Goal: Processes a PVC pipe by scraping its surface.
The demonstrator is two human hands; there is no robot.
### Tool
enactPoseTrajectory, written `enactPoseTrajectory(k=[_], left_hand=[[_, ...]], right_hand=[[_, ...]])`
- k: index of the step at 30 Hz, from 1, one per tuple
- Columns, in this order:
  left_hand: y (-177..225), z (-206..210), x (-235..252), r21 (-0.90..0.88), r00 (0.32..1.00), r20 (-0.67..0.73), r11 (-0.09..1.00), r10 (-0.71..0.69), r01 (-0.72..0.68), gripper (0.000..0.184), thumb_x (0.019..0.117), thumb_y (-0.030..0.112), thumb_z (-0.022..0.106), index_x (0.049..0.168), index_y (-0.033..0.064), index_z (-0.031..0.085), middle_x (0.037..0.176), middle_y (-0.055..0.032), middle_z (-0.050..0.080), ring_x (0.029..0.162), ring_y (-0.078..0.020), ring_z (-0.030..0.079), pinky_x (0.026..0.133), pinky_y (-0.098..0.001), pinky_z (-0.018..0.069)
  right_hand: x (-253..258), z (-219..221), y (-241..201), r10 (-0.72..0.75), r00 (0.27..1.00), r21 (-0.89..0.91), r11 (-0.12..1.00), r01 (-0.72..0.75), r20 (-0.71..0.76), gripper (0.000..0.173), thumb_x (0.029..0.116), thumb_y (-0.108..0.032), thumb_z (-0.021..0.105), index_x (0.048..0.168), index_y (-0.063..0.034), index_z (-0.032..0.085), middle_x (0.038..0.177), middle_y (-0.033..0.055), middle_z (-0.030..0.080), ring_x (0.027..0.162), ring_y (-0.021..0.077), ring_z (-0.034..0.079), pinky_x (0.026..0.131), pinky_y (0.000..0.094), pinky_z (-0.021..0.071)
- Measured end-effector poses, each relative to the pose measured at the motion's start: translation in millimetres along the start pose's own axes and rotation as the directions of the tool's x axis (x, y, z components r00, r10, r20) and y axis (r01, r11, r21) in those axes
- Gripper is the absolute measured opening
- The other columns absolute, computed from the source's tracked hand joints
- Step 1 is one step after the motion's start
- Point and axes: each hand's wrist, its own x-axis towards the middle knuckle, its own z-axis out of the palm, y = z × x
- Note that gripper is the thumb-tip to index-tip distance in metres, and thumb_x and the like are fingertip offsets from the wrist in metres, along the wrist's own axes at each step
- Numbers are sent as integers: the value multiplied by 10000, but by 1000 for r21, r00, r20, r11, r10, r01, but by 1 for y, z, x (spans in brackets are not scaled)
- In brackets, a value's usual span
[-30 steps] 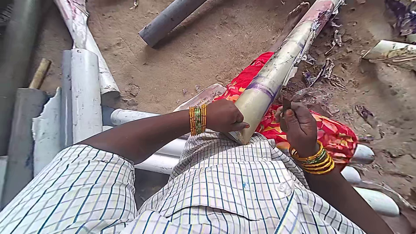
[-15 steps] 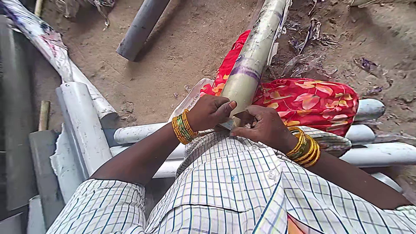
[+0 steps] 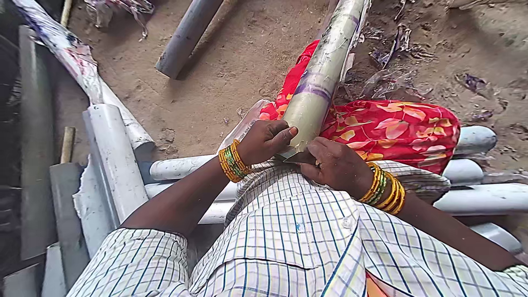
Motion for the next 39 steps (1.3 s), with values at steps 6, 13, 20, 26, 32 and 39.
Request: enactPoseTrajectory(k=[6, 13, 20, 26, 32, 39], left_hand=[[-6, -5, -5, -102, 986, 80, 985, 147, -138, 242, 988, 159, 557, 777, 53, 609, 651, 79, 533, 589, 52, 495, 554, -131, 422], [-6, -12, -8, 276, 952, 164, 914, 260, -297, 221, 886, 234, 722, 838, 20, 703, 742, -42, 635, 694, -59, 586, 645, -193, 482], [-8, -13, -5, 277, 946, 201, 911, 256, -305, 240, 904, 251, 696, 814, 29, 710, 737, -30, 626, 677, -49, 568, 622, -187, 465], [0, -24, 3, 268, 914, 344, 910, 216, -316, 372, 926, 388, 669, 812, 34, 684, 777, -45, 631, 706, -78, 602, 632, -235, 505], [26, -13, 8, 664, 917, 398, 691, -4, -285, 591, 861, 579, 706, 738, 4, 641, 667, -132, 611, 607, -314, 660, 500, -469, 496], [21, -21, 29, 523, 774, 625, 685, 96, -507, 544, 1001, 469, 558, 702, 17, 609, 603, -115, 560, 547, -292, 627, 454, -421, 450]], right_hand=[[0, 0, 15, -1, 999, 268, 963, -13, 54, 234, 913, -156, 536, 749, -17, 627, 659, 58, 551, 590, 91, 516, 535, 204, 410], [3, -3, 12, 78, 991, 326, 939, -108, 106, 362, 926, -339, 641, 777, -10, 662, 682, 49, 576, 603, 62, 517, 545, 192, 417], [17, -12, 2, 283, 910, 149, 929, -339, 304, 560, 883, -550, 709, 735, -16, 625, 624, 47, 530, 585, 154, 517, 552, 343, 406], [23, -20, 9, 243, 866, 228, 901, -368, 437, 404, 997, -362, 627, 785, -19, 641, 637, 25, 526, 599, 107, 501, 577, 306, 394], [26, -23, 7, 177, 846, 163, 942, -294, 502, 393, 1042, -292, 546, 810, 9, 647, 686, 101, 575, 666, 223, 582, 607, 397, 441], [23, -20, 15, 72, 883, 273, 937, -219, 464, 340, 997, -214, 538, 792, 42, 627, 673, 127, 568, 645, 239, 569, 594, 396, 423]])
